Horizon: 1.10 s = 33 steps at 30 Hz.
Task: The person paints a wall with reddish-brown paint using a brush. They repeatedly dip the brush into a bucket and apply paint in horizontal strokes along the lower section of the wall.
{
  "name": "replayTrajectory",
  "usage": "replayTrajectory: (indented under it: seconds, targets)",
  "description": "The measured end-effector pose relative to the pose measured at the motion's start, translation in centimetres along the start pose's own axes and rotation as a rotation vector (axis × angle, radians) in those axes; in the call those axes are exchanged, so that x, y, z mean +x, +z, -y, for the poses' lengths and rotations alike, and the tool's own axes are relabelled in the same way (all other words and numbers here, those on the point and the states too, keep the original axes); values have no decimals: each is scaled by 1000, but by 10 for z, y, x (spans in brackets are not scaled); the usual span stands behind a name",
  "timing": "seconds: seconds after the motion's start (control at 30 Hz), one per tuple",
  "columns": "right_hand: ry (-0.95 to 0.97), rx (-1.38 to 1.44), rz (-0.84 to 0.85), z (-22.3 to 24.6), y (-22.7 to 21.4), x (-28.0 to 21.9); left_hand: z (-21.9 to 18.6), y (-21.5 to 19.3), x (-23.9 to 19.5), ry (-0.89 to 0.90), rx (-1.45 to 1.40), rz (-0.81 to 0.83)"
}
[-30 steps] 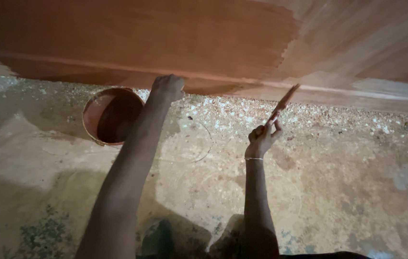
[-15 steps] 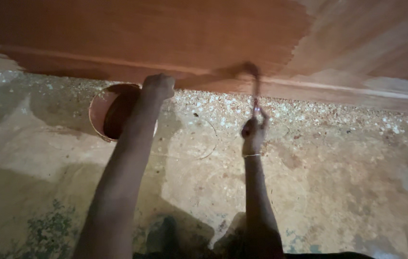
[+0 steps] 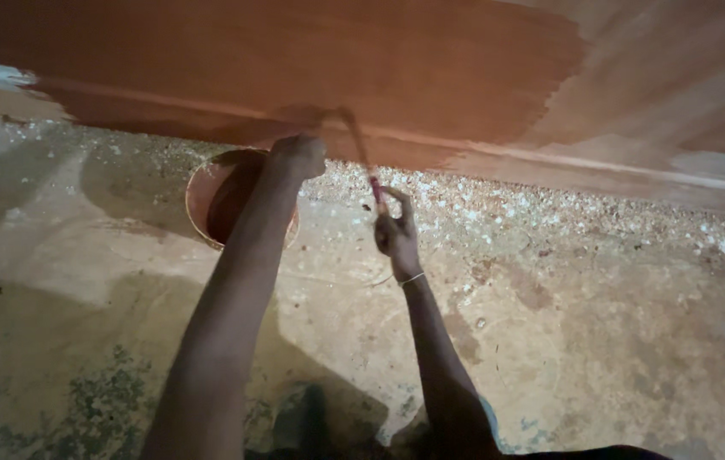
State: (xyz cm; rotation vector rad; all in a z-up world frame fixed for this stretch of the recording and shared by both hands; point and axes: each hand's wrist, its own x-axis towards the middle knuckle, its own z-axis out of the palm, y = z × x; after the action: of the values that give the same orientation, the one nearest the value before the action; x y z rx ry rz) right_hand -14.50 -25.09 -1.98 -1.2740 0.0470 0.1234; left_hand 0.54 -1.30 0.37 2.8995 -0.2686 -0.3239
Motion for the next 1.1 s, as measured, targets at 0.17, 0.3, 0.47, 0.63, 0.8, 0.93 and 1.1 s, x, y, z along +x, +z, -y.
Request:
replayTrajectory:
  seconds: [0.17, 0.3, 0.47, 0.63, 0.8, 0.93, 1.1]
  targets:
    - [-208, 218, -407, 14, -62, -6, 1, 0, -5, 14, -13, -2]
    - [-212, 239, -623, 15, -68, 7, 7, -9, -7, 15, -16, -15]
    - [39, -43, -179, -23, 12, 33, 22, -9, -13, -12, -6, 21]
    - [-28, -121, 191, -28, 53, 35, 29, -6, -15, -7, -10, 58]
    - [-99, 141, -165, 20, -4, 4, 18, 8, -6, 8, -27, 54]
    - [-263, 204, -526, 56, -26, -20, 10, 11, 0, 14, -47, 30]
    - [-195, 60, -392, 67, 15, -4, 16, 14, -16, 7, -39, 29]
